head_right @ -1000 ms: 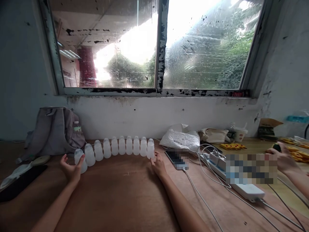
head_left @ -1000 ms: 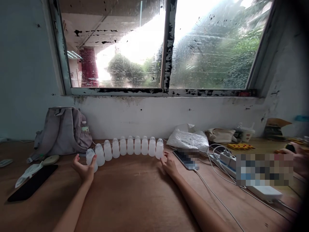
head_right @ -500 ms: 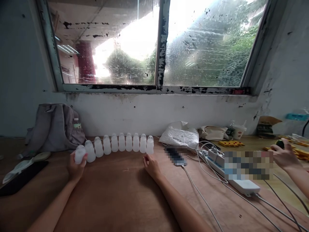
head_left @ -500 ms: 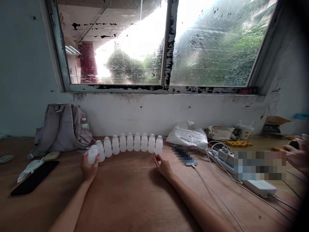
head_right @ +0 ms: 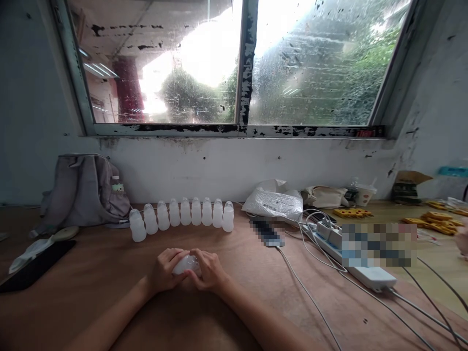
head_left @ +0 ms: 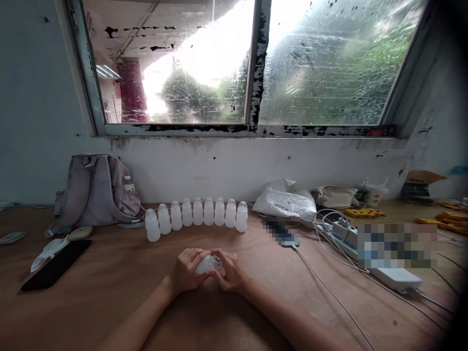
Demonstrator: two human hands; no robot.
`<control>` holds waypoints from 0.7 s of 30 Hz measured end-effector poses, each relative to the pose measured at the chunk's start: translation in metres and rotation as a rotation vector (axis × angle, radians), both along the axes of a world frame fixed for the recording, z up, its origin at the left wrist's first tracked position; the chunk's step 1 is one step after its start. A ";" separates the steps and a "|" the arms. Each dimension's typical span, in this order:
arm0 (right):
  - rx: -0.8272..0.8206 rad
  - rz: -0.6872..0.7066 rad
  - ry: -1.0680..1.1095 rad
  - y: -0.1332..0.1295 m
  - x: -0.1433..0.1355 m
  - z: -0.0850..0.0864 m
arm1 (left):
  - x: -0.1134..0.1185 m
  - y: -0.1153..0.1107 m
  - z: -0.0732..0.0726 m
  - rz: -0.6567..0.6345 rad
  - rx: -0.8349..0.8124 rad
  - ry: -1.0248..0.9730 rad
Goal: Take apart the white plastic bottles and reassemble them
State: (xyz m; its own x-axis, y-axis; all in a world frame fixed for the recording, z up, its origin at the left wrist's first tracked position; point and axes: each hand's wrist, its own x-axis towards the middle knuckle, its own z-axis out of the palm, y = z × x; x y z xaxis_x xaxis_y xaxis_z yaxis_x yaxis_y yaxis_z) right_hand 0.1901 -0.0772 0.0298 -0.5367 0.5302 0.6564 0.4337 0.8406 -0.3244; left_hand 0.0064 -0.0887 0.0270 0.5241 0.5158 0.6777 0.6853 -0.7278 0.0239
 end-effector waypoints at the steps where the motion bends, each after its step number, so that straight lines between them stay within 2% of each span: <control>1: -0.021 -0.036 -0.002 0.000 -0.002 -0.001 | 0.001 0.001 -0.001 0.011 0.013 0.020; 6: -0.216 -0.255 0.147 0.016 -0.011 -0.009 | 0.005 0.010 -0.004 0.179 -0.023 0.079; 10: -0.299 -0.286 0.255 0.028 -0.012 -0.011 | 0.009 0.014 -0.006 0.228 -0.038 0.046; 16: -0.072 -0.155 0.074 0.025 -0.001 -0.003 | 0.010 0.008 0.004 0.163 -0.194 -0.012; 21: 0.082 -0.085 0.022 0.027 0.008 0.001 | 0.014 0.003 0.016 0.120 -0.362 -0.128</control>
